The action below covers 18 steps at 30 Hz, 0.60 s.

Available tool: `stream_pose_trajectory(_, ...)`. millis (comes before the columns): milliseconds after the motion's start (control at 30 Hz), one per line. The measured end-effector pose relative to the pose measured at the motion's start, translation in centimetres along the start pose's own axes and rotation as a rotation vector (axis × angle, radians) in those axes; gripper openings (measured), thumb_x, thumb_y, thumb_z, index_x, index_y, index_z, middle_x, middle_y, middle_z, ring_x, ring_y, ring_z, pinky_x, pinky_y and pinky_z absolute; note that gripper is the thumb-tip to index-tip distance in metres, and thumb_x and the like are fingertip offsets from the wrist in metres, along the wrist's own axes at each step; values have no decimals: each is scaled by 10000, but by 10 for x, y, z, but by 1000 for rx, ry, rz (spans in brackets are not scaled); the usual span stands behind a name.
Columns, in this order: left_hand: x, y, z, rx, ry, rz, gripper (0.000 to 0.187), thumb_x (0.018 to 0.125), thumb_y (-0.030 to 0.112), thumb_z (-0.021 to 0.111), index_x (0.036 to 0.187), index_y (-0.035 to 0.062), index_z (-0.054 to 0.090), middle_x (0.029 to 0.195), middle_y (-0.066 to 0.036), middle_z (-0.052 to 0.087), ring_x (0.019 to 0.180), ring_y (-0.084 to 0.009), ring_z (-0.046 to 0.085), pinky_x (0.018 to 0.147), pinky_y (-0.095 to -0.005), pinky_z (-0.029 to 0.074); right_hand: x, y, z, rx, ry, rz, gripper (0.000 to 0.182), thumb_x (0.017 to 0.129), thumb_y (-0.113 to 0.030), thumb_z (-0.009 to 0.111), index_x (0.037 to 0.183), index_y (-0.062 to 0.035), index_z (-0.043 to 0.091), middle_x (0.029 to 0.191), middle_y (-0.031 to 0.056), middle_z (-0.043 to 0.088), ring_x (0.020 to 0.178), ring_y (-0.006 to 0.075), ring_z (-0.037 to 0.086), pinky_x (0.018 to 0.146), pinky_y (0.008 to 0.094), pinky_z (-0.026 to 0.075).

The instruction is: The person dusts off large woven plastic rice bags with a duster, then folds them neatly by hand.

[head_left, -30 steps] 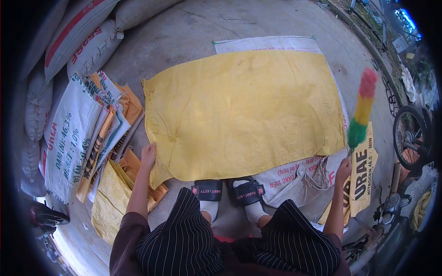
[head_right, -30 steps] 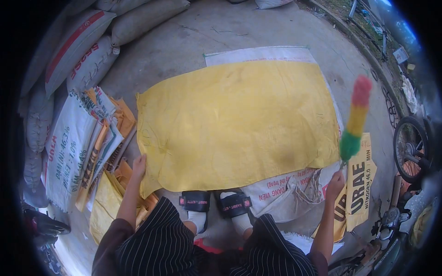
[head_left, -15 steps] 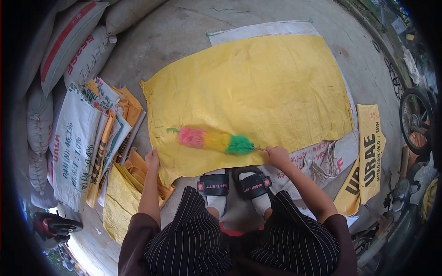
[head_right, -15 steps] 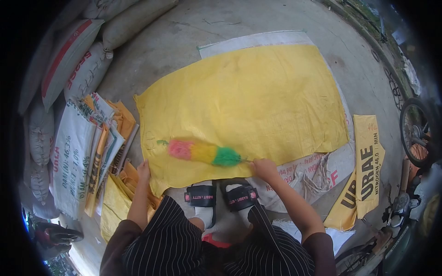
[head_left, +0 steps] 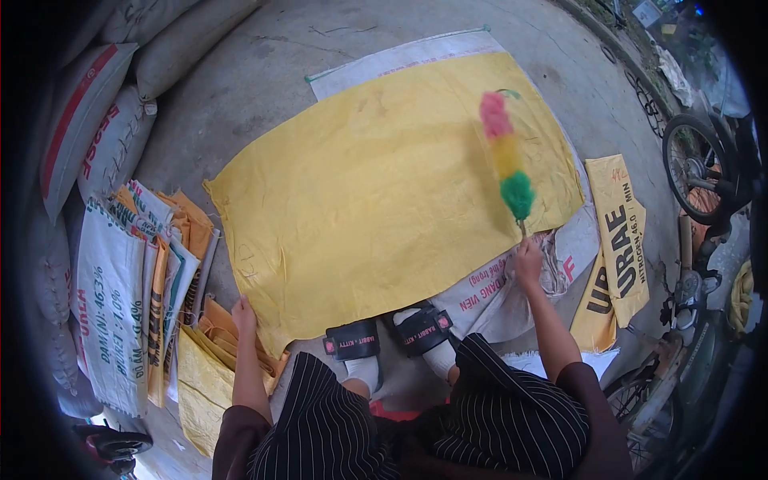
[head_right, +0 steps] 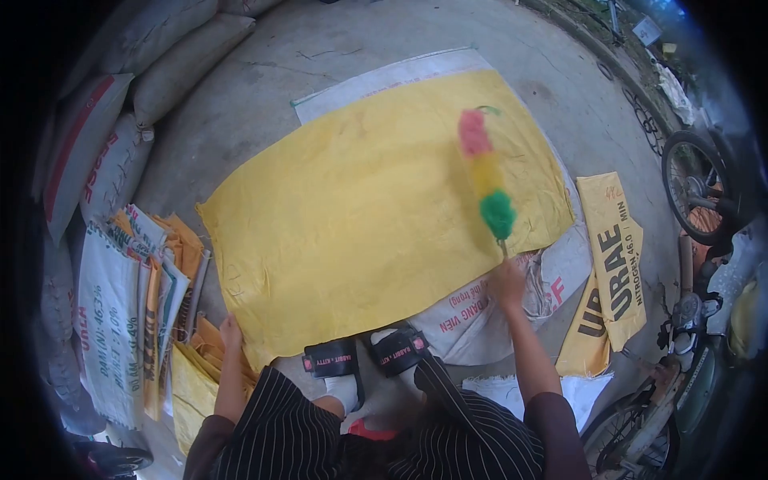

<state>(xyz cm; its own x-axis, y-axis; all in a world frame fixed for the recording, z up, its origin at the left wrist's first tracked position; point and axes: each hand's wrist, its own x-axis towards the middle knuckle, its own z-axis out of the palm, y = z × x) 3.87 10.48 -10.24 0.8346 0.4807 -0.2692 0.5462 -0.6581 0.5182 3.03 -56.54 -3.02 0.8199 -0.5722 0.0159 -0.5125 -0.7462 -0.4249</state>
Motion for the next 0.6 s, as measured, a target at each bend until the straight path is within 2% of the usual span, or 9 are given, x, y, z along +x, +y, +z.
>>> stream_pose_trajectory(67, 6, -12, 1, -58, -15, 21, 406, 907, 298, 400, 841, -58, 583, 746, -203, 604, 689, -305, 581, 660, -381, 425, -39, 3, 13, 8, -344, -261, 316, 875, -260, 438, 726, 8, 512, 656, 203, 546, 623, 393, 544, 536, 451, 404)
stream_pose_trajectory(100, 6, -9, -1, -76, -21, 31, 407, 907, 299, 398, 836, -57, 582, 744, -204, 603, 693, -309, 581, 665, -383, 426, -49, 8, 10, 8, -339, -251, 316, 875, -260, 438, 726, 8, 512, 656, 203, 546, 623, 393, 544, 536, 451, 404)
stream_pose_trajectory(167, 5, -6, -10, 7, 1, -56, 404, 906, 298, 396, 828, -53, 580, 747, -204, 601, 707, -322, 580, 678, -392, 425, -63, 15, 7, -158, -562, -602, 283, 867, -268, 460, 744, -19, 513, 618, 192, 541, 599, 398, 541, 527, 460, 416)
stream_pose_trajectory(233, 6, -8, -14, 72, 0, -39, 401, 904, 295, 397, 829, -54, 581, 752, -204, 601, 713, -327, 579, 677, -395, 426, -51, 53, -3, -191, -408, -454, 282, 864, -283, 466, 750, -27, 500, 637, 191, 560, 599, 406, 545, 538, 474, 425)
stream_pose_trajectory(300, 8, -15, -15, 135, 8, -28, 398, 903, 292, 398, 829, -54, 581, 758, -205, 602, 718, -333, 579, 676, -398, 426, -20, 85, -27, -317, -201, -50, 292, 875, -292, 442, 800, -33, 553, 688, 197, 589, 640, 404, 565, 564, 481, 433)
stream_pose_trajectory(367, 9, -19, -13, 171, 37, -8, 391, 900, 286, 402, 835, -56, 581, 764, -207, 601, 722, -328, 580, 675, -396, 426, 21, 106, -56, -283, 94, 458, 393, 899, -321, 364, 876, -32, 630, 832, 262, 596, 803, 417, 574, 693, 495, 431)
stream_pose_trajectory(433, 8, -20, -10, 160, 29, 4, 387, 899, 285, 404, 847, -53, 584, 775, -213, 601, 731, -329, 583, 676, -396, 426, 60, 150, -63, -346, 144, 587, 439, 902, -321, 341, 826, 7, 622, 849, 272, 591, 833, 422, 563, 718, 497, 420)
stream_pose_trajectory(533, 0, -6, -9, 42, -45, -11, 379, 896, 288, 408, 868, -43, 590, 794, -221, 603, 748, -336, 585, 682, -401, 427, 87, 87, -69, -285, 222, 451, 470, 901, -336, 337, 812, 35, 612, 839, 272, 592, 823, 429, 562, 718, 502, 416)
stream_pose_trajectory(600, -3, 10, -10, -6, -100, -33, 373, 893, 291, 416, 879, -37, 594, 807, -226, 606, 761, -344, 586, 687, -406, 427, 83, 23, -38, -103, 232, 183, 400, 902, -285, 372, 769, 28, 581, 742, 265, 570, 715, 434, 549, 612, 500, 397)
